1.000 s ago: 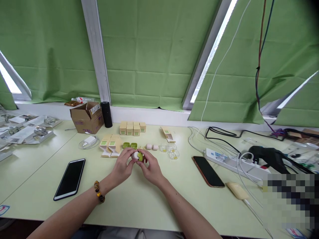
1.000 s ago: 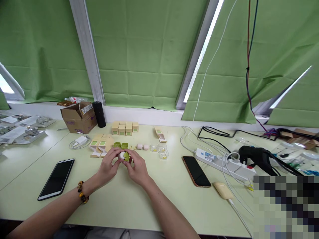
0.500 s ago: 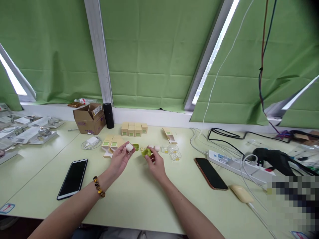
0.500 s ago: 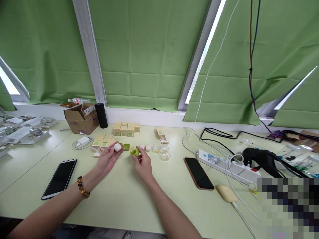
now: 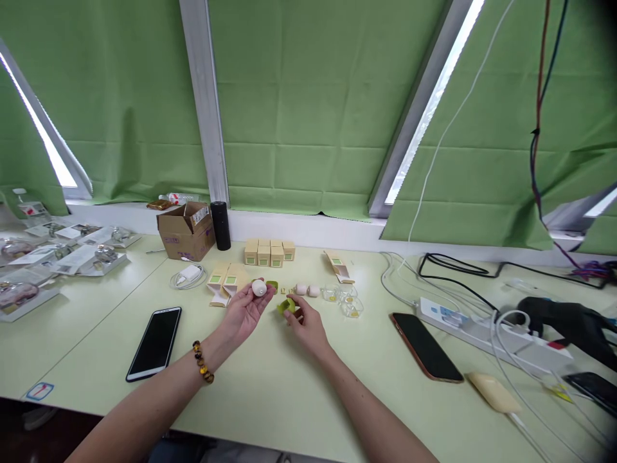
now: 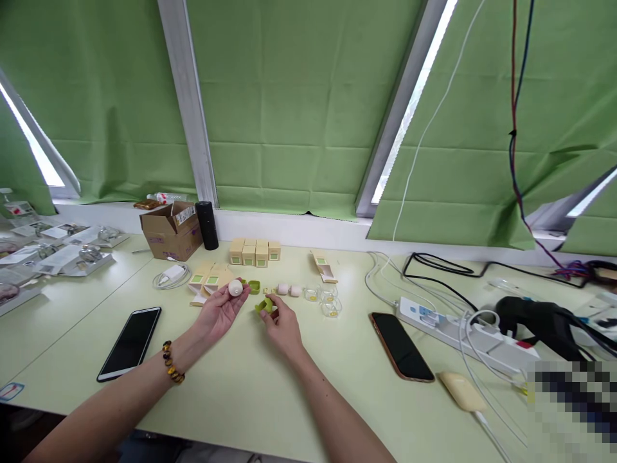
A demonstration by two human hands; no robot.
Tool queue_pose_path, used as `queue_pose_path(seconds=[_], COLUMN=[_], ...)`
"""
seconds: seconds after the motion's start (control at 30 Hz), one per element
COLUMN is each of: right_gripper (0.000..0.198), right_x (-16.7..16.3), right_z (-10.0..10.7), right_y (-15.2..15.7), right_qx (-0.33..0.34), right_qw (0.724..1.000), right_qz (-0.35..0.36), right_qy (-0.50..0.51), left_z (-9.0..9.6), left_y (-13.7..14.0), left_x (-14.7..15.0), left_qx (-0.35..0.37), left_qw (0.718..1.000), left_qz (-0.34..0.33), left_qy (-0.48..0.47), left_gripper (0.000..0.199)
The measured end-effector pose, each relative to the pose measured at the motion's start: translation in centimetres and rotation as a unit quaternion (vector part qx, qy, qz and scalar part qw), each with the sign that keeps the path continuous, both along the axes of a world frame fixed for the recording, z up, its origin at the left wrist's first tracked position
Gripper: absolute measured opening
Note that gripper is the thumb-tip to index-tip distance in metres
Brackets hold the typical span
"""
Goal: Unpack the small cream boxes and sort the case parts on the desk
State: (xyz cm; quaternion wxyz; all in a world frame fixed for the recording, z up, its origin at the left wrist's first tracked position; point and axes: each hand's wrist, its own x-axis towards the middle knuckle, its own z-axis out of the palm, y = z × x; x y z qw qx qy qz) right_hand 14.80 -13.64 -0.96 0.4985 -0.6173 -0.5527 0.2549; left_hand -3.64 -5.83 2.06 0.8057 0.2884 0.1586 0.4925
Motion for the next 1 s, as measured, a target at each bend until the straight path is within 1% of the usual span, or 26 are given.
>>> queue_pose_path(seconds=[0.2,0.3,0.37,0.43,0.47,0.53,0.57,0.6,0.63,0.7,0.77,0.8,0.87,0.93,1.0], right_gripper=[0.045,0.045,0.045,0.044,0.043,0.041,0.042,0.042,0.042,0.044,0.045,0.045,0.044,0.044,0.044], right_x=[-0.1,-0.2,-0.4,-0.6,-0.8,-1.1,-1.2,-1.3,-1.5,-1.6,-1.8,-2.0,-2.2,-2.5,-2.8], right_z=[0.0,0.0,0.2,0.4,0.6,0.8,0.9,0.9,1.0,1.3,1.7,1.9,2.4,2.7,2.7], right_y=[-0.1,-0.2,-0.3,-0.6,-0.7,-0.9,-1.1,-1.2,-1.3,-1.7,-2.1,-2.4,-2.9,-3.3,-3.6], right_qx=[0.014,0.01,0.007,0.007,0.007,0.005,0.003,0.001,-0.001,0.006,0.03,0.046,0.079,0.105,0.133], right_qw=[1.0,1.0,1.0,0.999,0.999,0.998,0.997,0.996,0.994,0.99,0.983,0.977,0.96,0.941,0.925], right_qz=[0.002,-0.002,-0.002,0.0,0.001,0.003,0.005,0.008,0.013,0.028,0.052,0.067,0.094,0.122,0.155], right_qy=[-0.003,-0.015,-0.025,-0.038,-0.047,-0.067,-0.079,-0.092,-0.107,-0.137,-0.174,-0.197,-0.251,-0.296,-0.32], left_z=[0.1,0.3,0.5,0.8,0.9,1.2,1.3,1.3,1.4,1.5,1.8,2.1,2.7,3.3,3.7], left_y=[-0.1,-0.3,-0.4,-0.5,-0.5,-0.5,-0.5,-0.5,-0.4,-0.4,-0.4,-0.4,-0.1,0.5,1.4], left_x=[0.0,-0.1,-0.2,-0.3,-0.3,-0.3,-0.2,-0.2,-0.2,-0.1,0.0,0.1,0.4,0.9,1.9], left_qx=[-0.018,-0.012,0.015,0.063,0.091,0.156,0.194,0.237,0.285,0.381,0.46,0.49,0.534,0.568,0.603], left_qw=[1.0,1.0,1.0,0.997,0.994,0.978,0.962,0.94,0.912,0.845,0.775,0.743,0.694,0.658,0.622], left_qz=[0.01,0.012,0.007,0.009,0.021,0.073,0.107,0.14,0.17,0.213,0.239,0.246,0.243,0.213,0.174], left_qy=[0.005,0.011,0.016,0.033,0.051,0.116,0.157,0.2,0.24,0.309,0.361,0.384,0.419,0.446,0.468], left_gripper=[0.021,0.017,0.017,0.026,0.032,0.041,0.043,0.043,0.041,0.036,0.033,0.032,0.029,0.026,0.024])
